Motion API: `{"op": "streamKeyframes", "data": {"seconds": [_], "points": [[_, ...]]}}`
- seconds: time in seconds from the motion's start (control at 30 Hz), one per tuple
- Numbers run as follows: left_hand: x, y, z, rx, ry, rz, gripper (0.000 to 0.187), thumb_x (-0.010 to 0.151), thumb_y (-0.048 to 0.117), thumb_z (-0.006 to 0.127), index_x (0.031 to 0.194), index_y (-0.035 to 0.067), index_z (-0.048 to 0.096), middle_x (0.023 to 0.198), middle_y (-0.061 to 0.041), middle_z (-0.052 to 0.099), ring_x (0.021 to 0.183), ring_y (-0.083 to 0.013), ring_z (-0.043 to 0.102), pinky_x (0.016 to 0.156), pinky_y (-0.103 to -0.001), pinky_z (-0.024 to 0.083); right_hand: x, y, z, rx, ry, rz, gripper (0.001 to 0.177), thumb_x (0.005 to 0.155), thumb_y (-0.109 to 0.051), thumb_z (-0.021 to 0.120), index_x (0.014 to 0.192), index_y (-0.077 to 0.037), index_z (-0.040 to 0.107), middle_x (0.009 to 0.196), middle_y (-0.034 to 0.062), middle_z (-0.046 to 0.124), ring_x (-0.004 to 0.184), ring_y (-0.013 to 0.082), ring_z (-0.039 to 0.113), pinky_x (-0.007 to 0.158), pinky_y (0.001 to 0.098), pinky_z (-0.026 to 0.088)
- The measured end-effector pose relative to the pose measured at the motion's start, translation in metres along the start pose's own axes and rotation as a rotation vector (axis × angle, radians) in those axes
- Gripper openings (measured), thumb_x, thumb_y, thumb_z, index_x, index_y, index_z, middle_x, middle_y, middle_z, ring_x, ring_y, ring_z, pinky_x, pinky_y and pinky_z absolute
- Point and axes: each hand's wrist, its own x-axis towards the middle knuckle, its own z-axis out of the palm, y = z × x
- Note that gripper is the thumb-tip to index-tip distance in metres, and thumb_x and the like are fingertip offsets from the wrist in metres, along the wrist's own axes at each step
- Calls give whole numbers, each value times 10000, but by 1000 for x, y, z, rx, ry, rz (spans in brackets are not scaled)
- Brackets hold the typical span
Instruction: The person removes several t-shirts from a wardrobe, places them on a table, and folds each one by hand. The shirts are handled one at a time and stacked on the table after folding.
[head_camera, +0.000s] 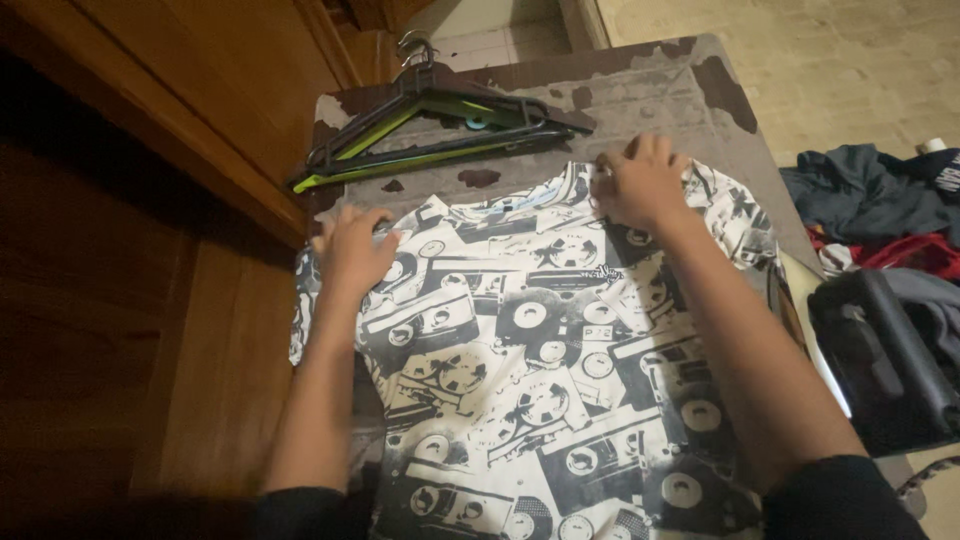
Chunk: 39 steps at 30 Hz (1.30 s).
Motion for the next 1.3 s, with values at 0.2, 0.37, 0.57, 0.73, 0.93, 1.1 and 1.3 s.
{"op": "streamKeyframes", "data": {"seconds": [0.2,0.37,0.57,0.73,0.93,1.1,1.3], "points": [[22,6,15,-298,260,-188,69,948,245,693,990,195,716,1008,-40,682,964,-259,685,884,-433,519,6,-12,-10,168,211,207,184,963,-277,689,1075,-131,695,1093,126,663,1080,353,624,979,575,397],[6,5,23,-455,338,10,165,950,206,694,1092,125,673,1170,-111,605,1063,-276,649,958,-387,498,-8,1,-13,189,266,70,308,947,-226,740,1185,-47,660,1205,229,605,1065,427,603,924,530,454],[-44,-35,10,-64,317,-121,383,884,278,751,1218,116,658,1344,-193,526,1288,-410,434,1041,-639,323,-38,59,-31,89,309,164,459,947,-362,781,1261,-43,675,1286,263,584,1207,450,547,984,549,433],[-74,-109,8,-129,129,-355,530,921,374,761,1269,4,608,1274,-248,546,1173,-401,470,957,-574,366,-50,111,-36,5,5,468,619,799,-510,850,1177,-41,706,1313,293,513,1224,489,460,930,603,375],[-88,-158,22,-451,43,-441,400,937,354,766,1048,-30,746,932,-161,730,833,-240,655,760,-384,508,-51,135,-15,278,122,289,443,1023,-398,749,1194,5,684,1065,200,699,1025,344,690,897,437,542],[-91,-154,16,-520,263,-470,131,880,74,788,951,25,689,887,-54,697,768,-152,643,704,-334,510,-47,125,-29,791,180,386,287,989,-211,782,1107,-22,600,953,99,665,821,156,625,671,312,498],[-73,-177,22,-651,449,-449,180,855,-15,788,978,59,678,924,-51,687,827,-139,656,748,-299,531,-49,122,-37,903,412,311,335,782,-20,817,1007,-74,575,972,79,671,841,142,653,732,301,526]]}}
